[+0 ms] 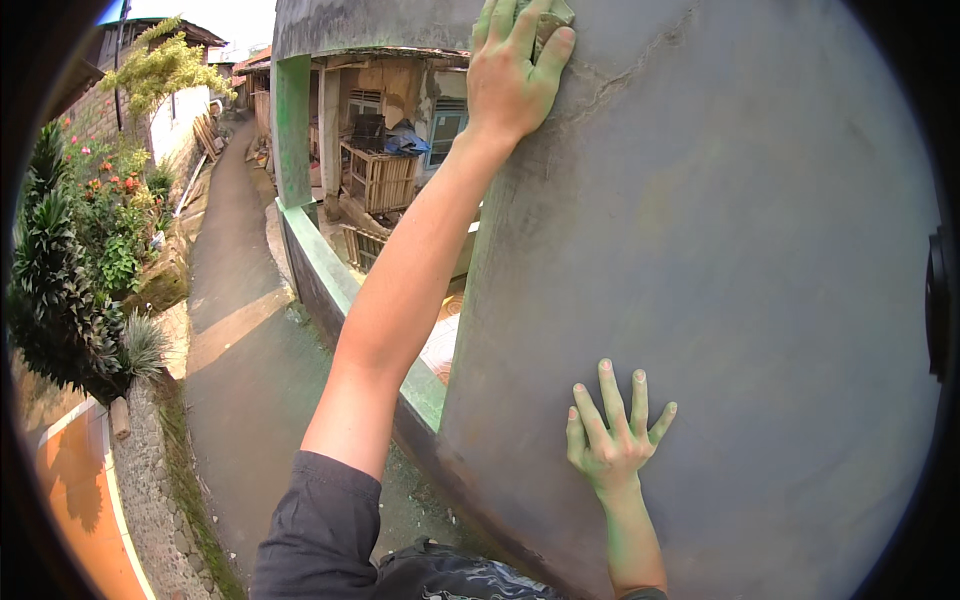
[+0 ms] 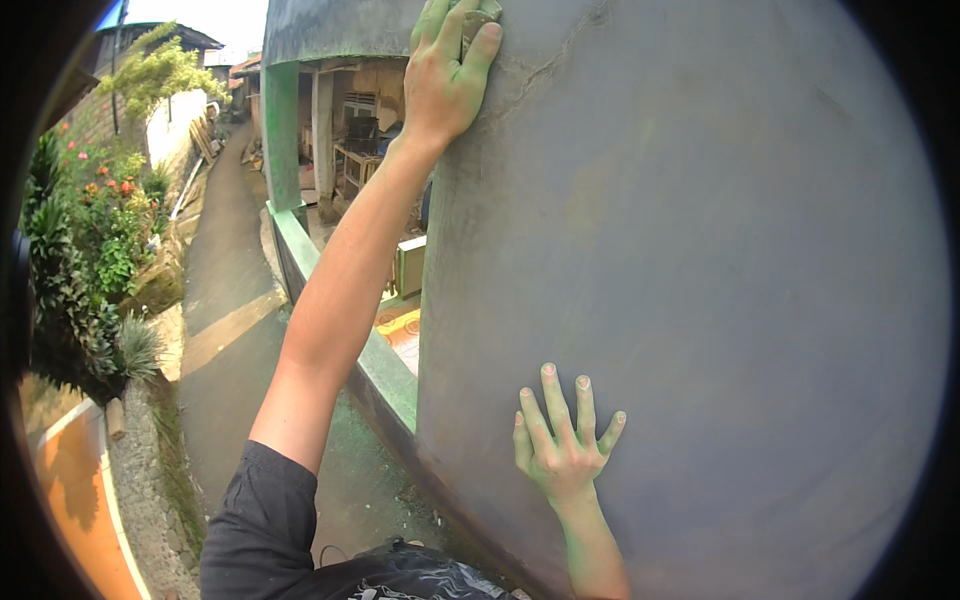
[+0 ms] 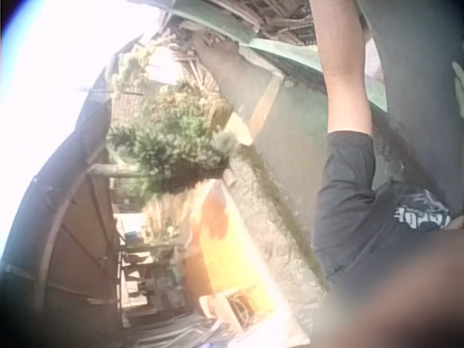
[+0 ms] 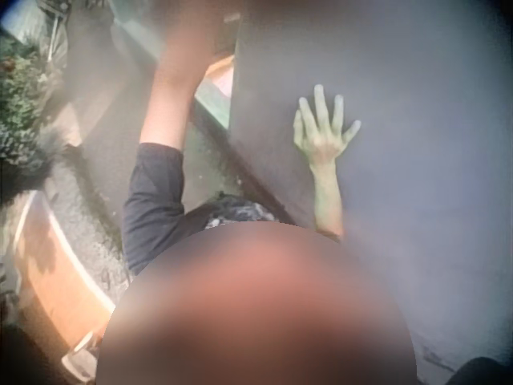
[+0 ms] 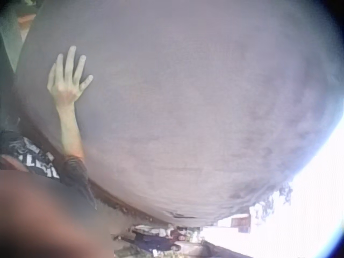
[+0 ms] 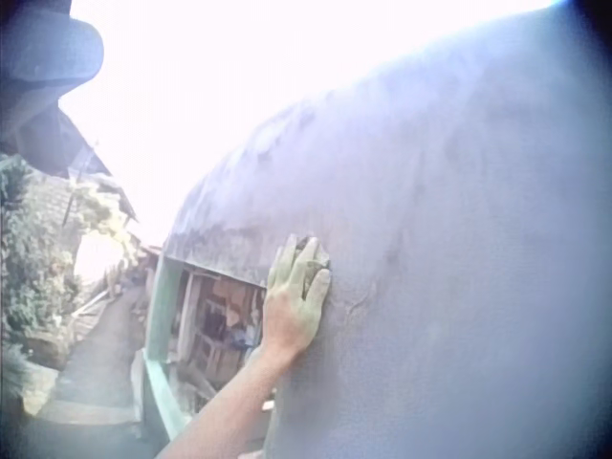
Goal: The person smooths a curved exterior wall using a green sanding block held in the right hand while the left hand supports the surface. The person moves the block in circular and linear motions across the wall, working around a decorative tile inset.
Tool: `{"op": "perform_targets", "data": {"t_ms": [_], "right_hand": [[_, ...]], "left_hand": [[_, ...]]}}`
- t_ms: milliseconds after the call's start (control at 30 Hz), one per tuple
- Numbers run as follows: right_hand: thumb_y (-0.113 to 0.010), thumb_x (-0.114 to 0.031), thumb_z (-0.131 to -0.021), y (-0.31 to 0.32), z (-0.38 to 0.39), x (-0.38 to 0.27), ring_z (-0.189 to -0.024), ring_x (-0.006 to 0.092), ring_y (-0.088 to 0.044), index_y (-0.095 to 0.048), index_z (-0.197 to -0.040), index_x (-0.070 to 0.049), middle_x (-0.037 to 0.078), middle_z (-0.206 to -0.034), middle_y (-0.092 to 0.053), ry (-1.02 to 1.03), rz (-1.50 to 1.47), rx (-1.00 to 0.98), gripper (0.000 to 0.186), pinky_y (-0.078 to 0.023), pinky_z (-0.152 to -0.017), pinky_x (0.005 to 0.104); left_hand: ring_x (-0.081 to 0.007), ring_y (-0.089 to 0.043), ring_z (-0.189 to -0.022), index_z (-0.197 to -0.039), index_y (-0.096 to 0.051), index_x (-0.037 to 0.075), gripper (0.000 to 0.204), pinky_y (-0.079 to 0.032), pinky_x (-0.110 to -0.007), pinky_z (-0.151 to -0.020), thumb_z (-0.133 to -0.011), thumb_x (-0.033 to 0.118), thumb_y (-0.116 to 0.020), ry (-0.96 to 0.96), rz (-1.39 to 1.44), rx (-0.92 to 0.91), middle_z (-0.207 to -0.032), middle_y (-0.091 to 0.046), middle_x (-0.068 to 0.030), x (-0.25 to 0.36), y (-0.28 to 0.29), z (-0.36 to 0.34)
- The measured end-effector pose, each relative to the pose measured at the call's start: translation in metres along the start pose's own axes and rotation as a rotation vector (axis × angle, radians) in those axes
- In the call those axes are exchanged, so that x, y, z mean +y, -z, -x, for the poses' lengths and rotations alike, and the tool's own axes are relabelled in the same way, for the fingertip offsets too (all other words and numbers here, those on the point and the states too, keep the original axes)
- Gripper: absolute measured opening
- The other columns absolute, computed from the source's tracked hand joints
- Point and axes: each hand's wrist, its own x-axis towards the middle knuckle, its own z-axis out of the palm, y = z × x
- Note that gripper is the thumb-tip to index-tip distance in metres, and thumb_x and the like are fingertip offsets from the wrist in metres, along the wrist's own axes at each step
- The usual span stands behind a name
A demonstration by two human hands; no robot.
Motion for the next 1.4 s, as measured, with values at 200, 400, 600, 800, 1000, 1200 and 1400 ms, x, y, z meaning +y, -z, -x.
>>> {"op": "perform_targets", "data": {"t_ms": [200, 400, 600, 800, 1000, 1200, 1400], "right_hand": [[-0.078, -0.024, -0.084, 0.035, -0.017, 0.03, -0.143, 0.0274, -0.055, -0.076, -0.118, -0.022, 0.004, -0.148, -0.065, 0.149, -0.247, -0.234, 0.034, -0.024, -0.129, 0.0524], [-0.081, -0.024, -0.081, 0.102, -0.072, 0.103, -0.144, 0.0283, -0.054, -0.072, -0.129, -0.02, 0.007, -0.155, -0.059, 0.346, -0.062, -0.388, 0.049, -0.031, -0.126, 0.0511], [-0.08, -0.025, -0.08, 0.141, -0.198, 0.137, -0.153, 0.0284, -0.043, -0.067, -0.144, -0.027, 0.004, -0.164, -0.05, 0.295, 0.271, -0.282, 0.066, -0.025, -0.131, 0.0524], [-0.071, -0.032, -0.09, 0.123, -0.268, 0.139, -0.157, 0.0281, -0.036, -0.056, -0.155, -0.027, 0.002, -0.17, -0.041, 0.353, 0.444, -0.144, 0.067, -0.021, -0.132, 0.0532], [-0.068, -0.035, -0.095, 0.107, -0.266, 0.137, -0.158, 0.0273, -0.033, -0.048, -0.161, -0.027, 0.002, -0.172, -0.036, 0.333, 0.434, -0.096, 0.069, -0.02, -0.133, 0.0539], [-0.07, -0.04, -0.096, 0.109, -0.251, 0.128, -0.158, 0.0237, -0.035, -0.049, -0.16, -0.025, 0.001, -0.171, -0.038, 0.346, 0.377, -0.141, 0.068, -0.023, -0.132, 0.0534], [-0.073, -0.038, -0.093, 0.114, -0.222, 0.128, -0.157, 0.0248, -0.035, -0.051, -0.158, -0.025, 0.002, -0.17, -0.039, 0.339, 0.314, -0.239, 0.071, -0.024, -0.131, 0.0542]], "left_hand": [[-0.0484, -0.04, -0.148, -0.15, -0.06, 0.029, 0.053, -0.034, -0.06, -0.122, -0.099, 0.042, -0.069, -0.318, 0.0, -0.159, -0.164, -0.044, -0.0159, 0.044, 0.01, 0.028], [-0.045, -0.04, -0.149, -0.154, -0.052, 0.01, 0.051, -0.033, -0.051, -0.124, -0.11, 0.035, -0.054, 0.094, -0.085, -0.044, -0.16, -0.046, -0.0271, 0.019, 0.006, -0.026], [-0.047, -0.041, -0.147, -0.148, -0.061, 0.025, 0.053, -0.035, -0.06, -0.12, -0.099, 0.041, -0.069, -0.423, 0.01, -0.16, -0.163, -0.044, -0.0155, 0.059, -0.004, 0.011], [-0.0447, -0.04, -0.149, -0.153, -0.054, 0.009, 0.05, -0.033, -0.052, -0.124, -0.109, 0.034, -0.055, 0.017, -0.037, -0.017, -0.16, -0.046, -0.0266, 0.028, -0.009, -0.034], [-0.0459, -0.037, -0.151, -0.152, -0.059, 0.027, 0.053, -0.035, -0.055, -0.122, -0.1, 0.039, -0.068, -0.279, -0.044, -0.241, -0.164, -0.044, -0.0157, 0.071, -0.002, 0.023], [-0.0446, -0.037, -0.152, -0.152, -0.058, 0.021, 0.053, -0.032, -0.054, -0.124, -0.101, 0.036, -0.066, 0.117, -0.078, 0.069, -0.163, -0.045, -0.0199, 0.055, -0.017, -0.024], [-0.0491, -0.038, -0.149, -0.15, -0.06, 0.025, 0.054, -0.03, -0.062, -0.122, -0.099, 0.04, -0.068, -0.221, 0.005, -0.123, -0.163, -0.044, -0.0197, 0.09, -0.006, 0.022]]}}
